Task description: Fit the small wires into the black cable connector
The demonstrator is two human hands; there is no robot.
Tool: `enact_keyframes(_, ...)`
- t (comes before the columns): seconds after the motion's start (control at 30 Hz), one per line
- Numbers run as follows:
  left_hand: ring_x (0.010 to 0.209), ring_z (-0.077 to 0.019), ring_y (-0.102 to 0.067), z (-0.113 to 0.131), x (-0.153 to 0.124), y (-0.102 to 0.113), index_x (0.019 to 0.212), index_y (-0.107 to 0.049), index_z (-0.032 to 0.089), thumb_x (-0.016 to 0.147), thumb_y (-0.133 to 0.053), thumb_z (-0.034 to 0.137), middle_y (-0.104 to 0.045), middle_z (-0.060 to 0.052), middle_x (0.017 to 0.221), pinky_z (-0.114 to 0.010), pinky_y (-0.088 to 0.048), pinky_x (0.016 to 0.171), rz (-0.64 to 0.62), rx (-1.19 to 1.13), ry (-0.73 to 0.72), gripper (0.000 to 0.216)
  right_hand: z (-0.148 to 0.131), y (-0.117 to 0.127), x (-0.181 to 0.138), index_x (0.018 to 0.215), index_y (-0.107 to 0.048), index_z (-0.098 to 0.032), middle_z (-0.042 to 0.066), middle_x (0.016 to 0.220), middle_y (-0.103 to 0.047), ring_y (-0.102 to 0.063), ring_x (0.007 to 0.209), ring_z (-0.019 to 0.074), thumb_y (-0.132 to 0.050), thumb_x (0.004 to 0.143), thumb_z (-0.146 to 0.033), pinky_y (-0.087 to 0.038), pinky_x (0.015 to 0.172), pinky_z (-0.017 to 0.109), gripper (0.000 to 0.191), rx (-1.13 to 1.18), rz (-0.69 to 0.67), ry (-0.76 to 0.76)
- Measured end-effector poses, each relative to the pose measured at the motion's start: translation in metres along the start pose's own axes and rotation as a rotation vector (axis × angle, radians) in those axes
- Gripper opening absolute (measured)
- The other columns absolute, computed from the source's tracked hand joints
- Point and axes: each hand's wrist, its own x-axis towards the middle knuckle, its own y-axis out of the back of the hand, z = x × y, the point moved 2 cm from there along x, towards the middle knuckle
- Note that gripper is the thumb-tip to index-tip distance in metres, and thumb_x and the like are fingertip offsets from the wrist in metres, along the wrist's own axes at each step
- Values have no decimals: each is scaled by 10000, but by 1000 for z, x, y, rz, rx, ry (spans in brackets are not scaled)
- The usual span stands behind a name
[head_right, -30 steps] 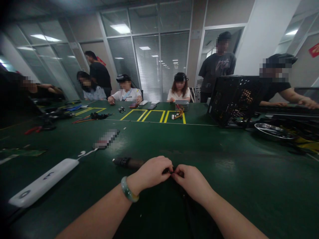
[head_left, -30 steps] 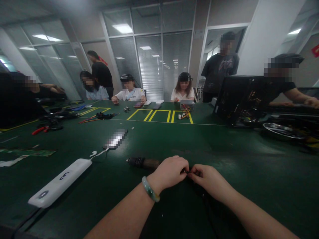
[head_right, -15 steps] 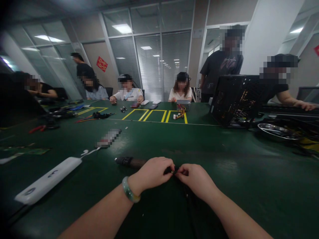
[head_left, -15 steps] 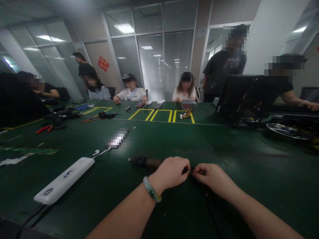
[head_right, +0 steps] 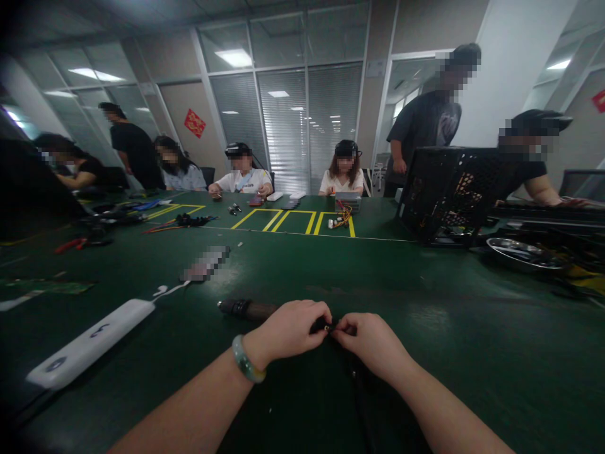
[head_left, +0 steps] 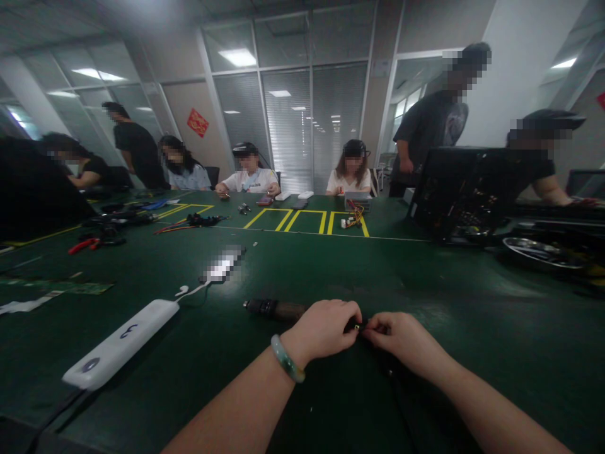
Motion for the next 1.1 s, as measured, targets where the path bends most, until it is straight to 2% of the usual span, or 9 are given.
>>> enact_keyframes(0.13, 874, -183, -584, 0, 0, 0, 951, -568, 239, 846, -559, 280, -623, 4, 919, -301, -433, 776, -18, -3, -20, 113, -1, 1, 0, 820, -712, -242, -24, 732, -708, -614, 632, 140, -571, 841, -387, -351, 527, 220, 203, 1, 6, 12)
enact_keyframes(0.53, 912, -189, -582, 1, 0, 2, 966, -579, 226, 866, -566, 294, -627, -8, 948, -312, -434, 817, -28, -29, -48, 122, -5, 3, -3, 821, -713, -238, -26, 721, -698, -597, 617, 134, -571, 838, -372, -355, 524, 215, 196, 8, 1, 0)
enact_keyframes(0.9, 890, -180, -583, 4, 3, 0, 938, -570, 231, 832, -578, 211, -621, 5, 925, -307, -433, 792, -27, 12, 2, 107, -9, 5, -3, 826, -716, -216, 0, 731, -703, -608, 629, 149, -557, 843, -379, -354, 525, 227, 228, -19, -13, -25)
enact_keyframes(1.1, 883, -186, -580, 2, 1, 1, 968, -555, 232, 827, -599, 270, -616, -2, 937, -301, -439, 778, -18, -15, 30, 153, -9, 5, -4, 843, -713, -228, -9, 760, -711, -627, 653, 147, -561, 848, -377, -375, 541, 221, 213, 10, -19, -30)
